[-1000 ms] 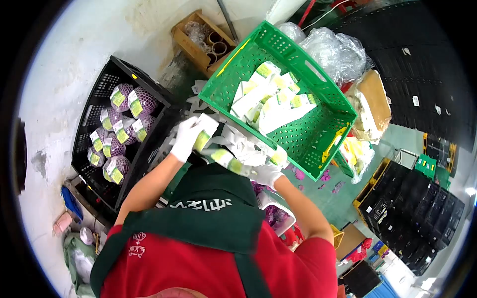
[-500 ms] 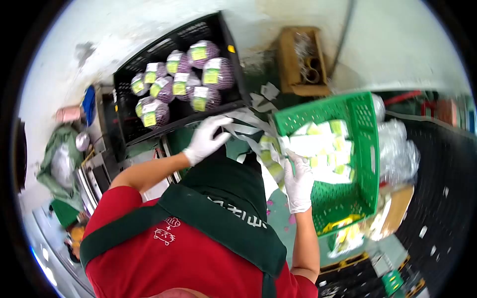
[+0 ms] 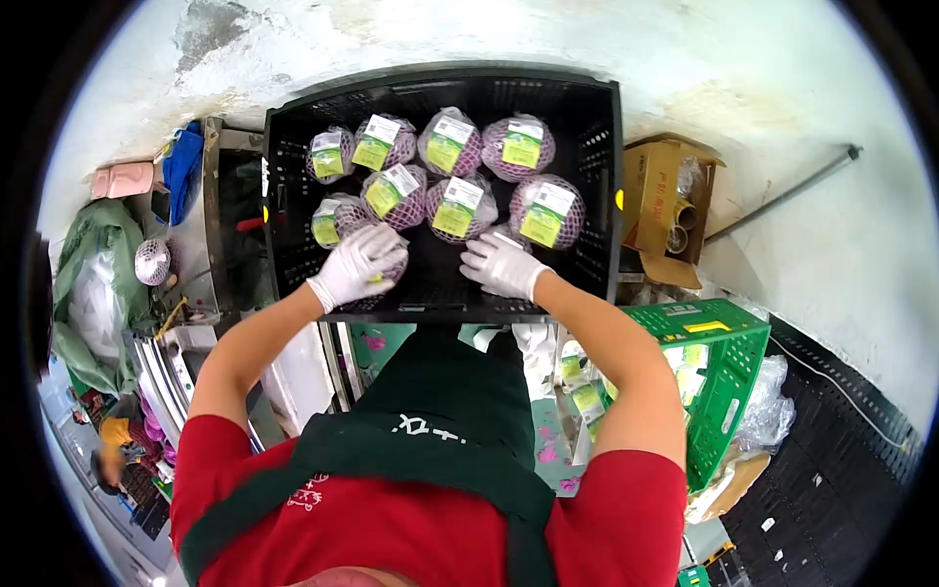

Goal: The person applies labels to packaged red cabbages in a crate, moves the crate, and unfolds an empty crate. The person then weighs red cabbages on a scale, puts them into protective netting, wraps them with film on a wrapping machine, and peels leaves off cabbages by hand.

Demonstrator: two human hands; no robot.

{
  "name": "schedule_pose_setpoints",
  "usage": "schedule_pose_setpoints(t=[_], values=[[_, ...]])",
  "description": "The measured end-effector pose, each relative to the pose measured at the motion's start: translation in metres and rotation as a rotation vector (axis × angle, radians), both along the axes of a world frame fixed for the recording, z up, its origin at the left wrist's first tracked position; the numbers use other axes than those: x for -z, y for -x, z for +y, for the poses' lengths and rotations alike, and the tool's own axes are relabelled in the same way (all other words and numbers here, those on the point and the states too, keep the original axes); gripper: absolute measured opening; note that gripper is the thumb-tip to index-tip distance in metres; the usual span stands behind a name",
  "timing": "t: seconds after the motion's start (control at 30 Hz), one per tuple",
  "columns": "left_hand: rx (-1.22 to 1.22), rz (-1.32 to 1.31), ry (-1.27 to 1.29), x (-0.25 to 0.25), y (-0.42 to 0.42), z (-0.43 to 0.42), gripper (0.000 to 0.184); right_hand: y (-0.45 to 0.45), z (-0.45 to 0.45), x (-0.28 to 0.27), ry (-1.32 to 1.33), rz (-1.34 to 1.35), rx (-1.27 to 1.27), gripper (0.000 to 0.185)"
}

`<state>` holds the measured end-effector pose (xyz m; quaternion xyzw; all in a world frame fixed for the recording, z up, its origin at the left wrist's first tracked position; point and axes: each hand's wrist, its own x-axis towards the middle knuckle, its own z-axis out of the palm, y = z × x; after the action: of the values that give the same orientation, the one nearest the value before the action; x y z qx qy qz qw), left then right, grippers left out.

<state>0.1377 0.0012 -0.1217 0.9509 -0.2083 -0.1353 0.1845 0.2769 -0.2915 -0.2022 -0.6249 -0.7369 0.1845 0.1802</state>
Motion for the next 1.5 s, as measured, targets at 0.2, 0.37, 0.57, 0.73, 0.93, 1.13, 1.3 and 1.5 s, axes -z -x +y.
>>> schedule_pose_setpoints(t=[0.2, 0.37, 0.57, 0.73, 0.93, 1.13, 1.3, 1.5], values=[[-0.169, -0.108, 0.082, 0.001, -0.059, 0.030, 0.059, -0.023, 0.050, -0.058, -0.012, 0.111, 0.341, 0.054], [0.069, 0.056, -0.115, 0.061, -0.089, 0.049, 0.061, -0.010, 0.097, 0.008, 0.047, 0.022, 0.597, 0.065], [0.044, -0.112, -0.058, 0.050, -0.110, 0.035, 0.055, -0.034, 0.048, -0.036, 0.125, -0.006, 0.784, 0.068], [-0.012, -0.251, -0.031, 0.096, -0.185, -0.018, 0.060, -0.053, -0.010, 0.007, 0.204, -0.196, 1.111, 0.060], [-0.004, -0.091, -0.060, 0.095, -0.185, -0.015, 0.067, -0.060, -0.007, 0.004, 0.225, -0.150, 1.096, 0.054], [-0.412, -0.070, -0.200, 0.094, -0.143, 0.073, 0.054, -0.103, 0.067, -0.019, -0.032, 0.028, 1.135, 0.059], [-0.376, -0.186, -0.124, 0.098, -0.132, 0.093, 0.047, -0.111, 0.101, 0.022, 0.123, -0.176, 1.093, 0.065], [-1.696, -0.081, 0.403, 0.017, -0.040, 0.041, 0.041, -0.122, 0.068, -0.060, -0.105, 0.001, 1.243, 0.044]])
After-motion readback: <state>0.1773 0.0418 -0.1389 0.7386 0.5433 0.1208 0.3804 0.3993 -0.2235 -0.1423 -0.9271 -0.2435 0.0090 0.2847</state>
